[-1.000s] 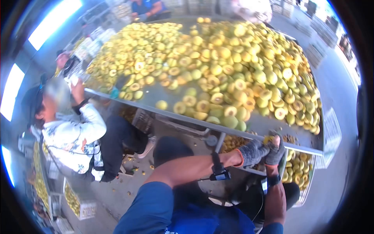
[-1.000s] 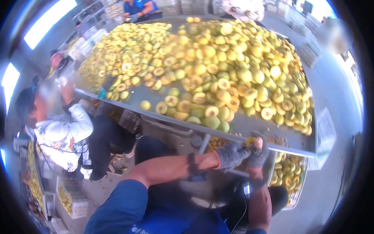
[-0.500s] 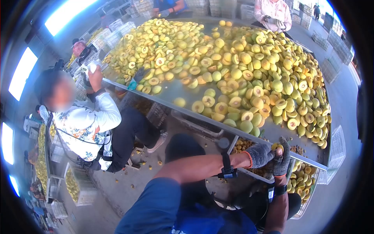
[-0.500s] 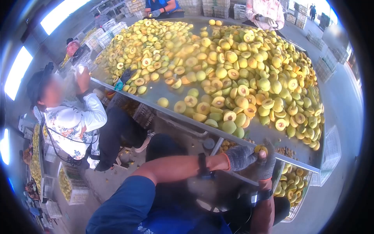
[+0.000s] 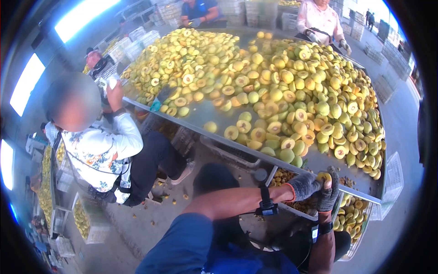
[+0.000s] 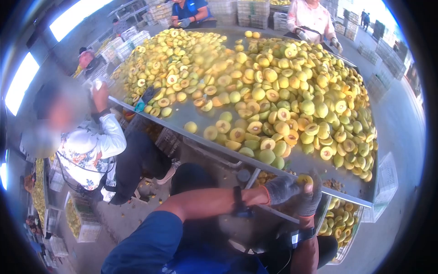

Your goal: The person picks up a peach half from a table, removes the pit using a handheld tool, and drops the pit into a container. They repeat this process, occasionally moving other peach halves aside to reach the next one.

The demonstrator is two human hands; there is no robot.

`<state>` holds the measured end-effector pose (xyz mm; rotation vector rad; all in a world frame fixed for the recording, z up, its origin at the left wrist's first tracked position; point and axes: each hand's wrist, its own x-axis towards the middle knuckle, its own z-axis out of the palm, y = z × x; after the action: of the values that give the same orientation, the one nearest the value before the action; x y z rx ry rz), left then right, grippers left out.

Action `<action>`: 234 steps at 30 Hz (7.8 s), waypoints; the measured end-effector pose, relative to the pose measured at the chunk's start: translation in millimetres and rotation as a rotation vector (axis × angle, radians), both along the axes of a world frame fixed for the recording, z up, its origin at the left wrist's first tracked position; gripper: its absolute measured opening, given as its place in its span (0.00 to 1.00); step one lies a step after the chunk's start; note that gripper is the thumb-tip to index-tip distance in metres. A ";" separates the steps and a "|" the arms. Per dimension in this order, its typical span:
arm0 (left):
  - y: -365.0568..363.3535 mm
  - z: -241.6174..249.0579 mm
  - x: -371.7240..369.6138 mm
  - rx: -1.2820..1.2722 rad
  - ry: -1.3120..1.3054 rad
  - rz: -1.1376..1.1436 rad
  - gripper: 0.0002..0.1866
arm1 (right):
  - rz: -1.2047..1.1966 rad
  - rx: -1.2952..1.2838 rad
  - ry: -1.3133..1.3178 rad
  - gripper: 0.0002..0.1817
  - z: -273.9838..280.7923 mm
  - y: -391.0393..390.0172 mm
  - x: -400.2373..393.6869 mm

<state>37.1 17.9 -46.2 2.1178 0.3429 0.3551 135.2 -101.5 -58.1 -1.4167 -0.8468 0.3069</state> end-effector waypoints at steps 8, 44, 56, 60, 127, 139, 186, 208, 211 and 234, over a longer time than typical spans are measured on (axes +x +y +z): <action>-4.5 18.1 -17.4 -0.512 0.023 -0.081 0.13 | 0.009 -0.203 -0.049 0.27 44.4 -12.7 -6.2; 18.7 13.6 -30.2 0.549 0.426 -0.085 0.14 | 0.104 -0.502 -0.505 0.24 7.0 -61.6 123.2; 25.2 13.7 -61.0 0.845 0.474 -0.437 0.15 | -0.115 -0.945 -0.684 0.21 61.1 -181.1 144.0; 9.7 -3.3 -45.5 0.773 0.452 -0.454 0.16 | -0.310 -0.991 -0.531 0.22 31.3 -238.2 184.8; -5.3 13.5 -41.3 0.187 -0.473 0.063 0.11 | 0.224 -0.101 0.014 0.24 10.9 14.5 28.0; -2.0 39.0 -42.4 -0.219 -0.214 0.164 0.12 | 0.282 0.143 1.004 0.24 36.5 30.1 13.1; 11.3 -2.3 -51.4 -0.767 0.190 -0.183 0.14 | 0.469 -0.335 -0.340 0.22 37.3 -1.9 42.9; 19.8 45.0 -38.4 -0.078 -0.005 -0.076 0.09 | 0.297 -0.258 -0.026 0.28 67.6 -7.4 14.2; 20.6 44.2 -38.6 0.004 -0.050 -0.076 0.08 | 0.273 -0.278 -0.093 0.28 67.9 -7.3 13.3; 25.7 63.8 -44.7 -0.455 0.284 -0.096 0.10 | 0.324 -0.194 0.148 0.21 70.4 -6.2 13.9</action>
<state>-7.6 43.6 17.6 1.7248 0.4386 -0.0805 149.1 -107.8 12.3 -1.4125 -0.9432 0.7491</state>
